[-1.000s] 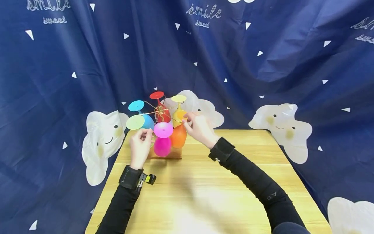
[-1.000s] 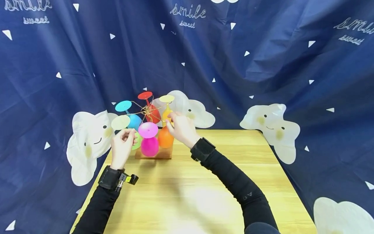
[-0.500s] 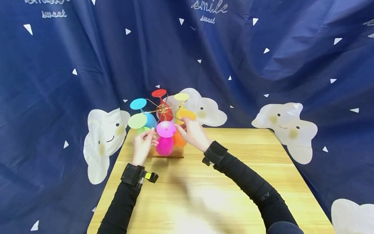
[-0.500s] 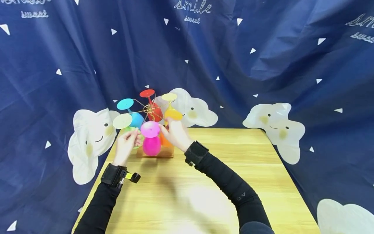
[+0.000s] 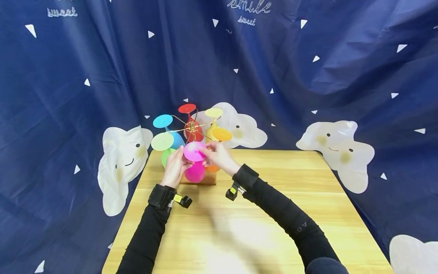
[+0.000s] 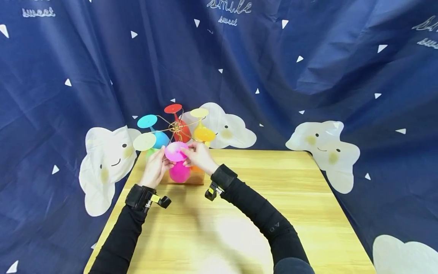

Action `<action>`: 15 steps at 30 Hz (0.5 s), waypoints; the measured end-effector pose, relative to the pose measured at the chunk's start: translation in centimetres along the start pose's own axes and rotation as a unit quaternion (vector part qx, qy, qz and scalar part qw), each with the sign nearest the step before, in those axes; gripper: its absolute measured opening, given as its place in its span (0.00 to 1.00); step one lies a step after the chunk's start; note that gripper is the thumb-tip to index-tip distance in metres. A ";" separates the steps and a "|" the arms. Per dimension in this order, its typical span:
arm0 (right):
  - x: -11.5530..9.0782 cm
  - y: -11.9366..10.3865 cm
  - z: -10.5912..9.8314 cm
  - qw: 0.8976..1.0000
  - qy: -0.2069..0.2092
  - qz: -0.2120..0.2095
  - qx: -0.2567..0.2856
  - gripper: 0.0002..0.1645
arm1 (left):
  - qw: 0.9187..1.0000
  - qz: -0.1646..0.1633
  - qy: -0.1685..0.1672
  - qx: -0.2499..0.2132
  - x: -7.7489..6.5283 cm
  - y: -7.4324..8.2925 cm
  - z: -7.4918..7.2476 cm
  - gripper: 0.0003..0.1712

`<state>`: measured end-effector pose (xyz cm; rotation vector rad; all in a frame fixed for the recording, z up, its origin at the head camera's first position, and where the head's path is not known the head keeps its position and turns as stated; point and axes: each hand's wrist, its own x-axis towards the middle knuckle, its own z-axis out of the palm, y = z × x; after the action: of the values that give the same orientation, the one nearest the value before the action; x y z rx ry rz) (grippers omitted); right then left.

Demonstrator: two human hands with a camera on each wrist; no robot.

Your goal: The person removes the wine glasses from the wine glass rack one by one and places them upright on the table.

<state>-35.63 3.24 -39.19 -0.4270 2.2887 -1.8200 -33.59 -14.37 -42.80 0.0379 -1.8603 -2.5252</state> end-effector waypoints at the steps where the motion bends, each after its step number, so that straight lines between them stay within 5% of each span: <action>1: 0.0 0.0 0.1 1.000 -0.001 0.013 0.025 0.16 | 1.000 0.000 -0.006 -0.011 0.2 -0.1 -0.1 0.18; 6: 0.1 0.1 0.2 0.995 0.006 0.043 0.090 0.14 | 0.999 0.000 -0.024 -0.040 0.9 -0.4 -0.7 0.14; 15: 0.2 0.6 0.4 0.992 0.028 0.026 0.121 0.11 | 0.998 0.004 -0.056 -0.017 1.1 0.1 -1.5 0.12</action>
<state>-35.79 2.89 -39.89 -0.2794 2.0548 -2.0745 -34.61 -15.81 -43.16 -0.1128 -1.8508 -2.6031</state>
